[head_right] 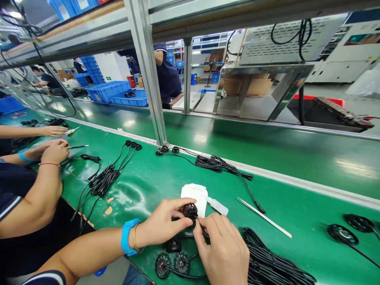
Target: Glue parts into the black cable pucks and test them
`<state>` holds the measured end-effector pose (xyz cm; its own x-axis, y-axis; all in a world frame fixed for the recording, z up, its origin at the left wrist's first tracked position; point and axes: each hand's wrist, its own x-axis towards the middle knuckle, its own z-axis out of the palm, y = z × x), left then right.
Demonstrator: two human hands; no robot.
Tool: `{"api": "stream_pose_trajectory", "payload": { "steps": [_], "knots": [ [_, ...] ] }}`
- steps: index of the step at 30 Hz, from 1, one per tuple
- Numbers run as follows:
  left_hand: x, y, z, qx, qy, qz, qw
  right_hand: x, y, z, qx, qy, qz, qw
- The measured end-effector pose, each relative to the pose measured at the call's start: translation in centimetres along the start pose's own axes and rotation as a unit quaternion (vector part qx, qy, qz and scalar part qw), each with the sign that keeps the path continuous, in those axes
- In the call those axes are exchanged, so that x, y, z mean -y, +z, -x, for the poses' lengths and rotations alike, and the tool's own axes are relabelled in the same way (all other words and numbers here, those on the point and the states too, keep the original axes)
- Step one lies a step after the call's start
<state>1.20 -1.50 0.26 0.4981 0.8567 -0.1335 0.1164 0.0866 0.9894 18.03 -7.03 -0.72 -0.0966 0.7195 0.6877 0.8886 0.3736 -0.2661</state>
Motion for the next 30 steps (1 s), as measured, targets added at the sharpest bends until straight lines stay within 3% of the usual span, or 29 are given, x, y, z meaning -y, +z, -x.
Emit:
{"api": "stream_pose_trajectory", "payload": {
  "steps": [7,13,17,20,23,26,30],
  "knots": [
    [-0.3,-0.3,-0.3,0.019,-0.017,0.112,0.993,0.1,-0.3,0.1,0.007,-0.015,-0.071,0.997],
    [-0.9,-0.2,0.3,0.016,0.033,0.084,0.996,0.1,0.0,0.6,0.022,0.023,-0.128,0.991],
    [-0.9,-0.3,0.0,0.026,-0.008,0.099,0.995,-0.3,-0.4,0.3,0.052,0.075,-0.170,0.981],
    [-0.9,-0.5,-0.4,0.023,-0.033,0.105,0.994,-2.1,-1.4,-0.4,0.140,0.115,-0.227,0.957],
    [-0.7,-0.6,-0.7,0.008,-0.041,0.124,0.991,-5.0,-1.5,-0.9,0.142,0.172,-0.170,0.960],
    [-0.8,-0.6,-0.6,0.013,-0.039,0.106,0.994,-7.5,0.1,-0.8,0.151,0.174,-0.063,0.971],
    [-1.3,-0.6,-0.2,-0.006,0.014,0.002,1.000,-8.8,1.8,-0.5,0.201,0.166,-0.066,0.963]
  ]
}}
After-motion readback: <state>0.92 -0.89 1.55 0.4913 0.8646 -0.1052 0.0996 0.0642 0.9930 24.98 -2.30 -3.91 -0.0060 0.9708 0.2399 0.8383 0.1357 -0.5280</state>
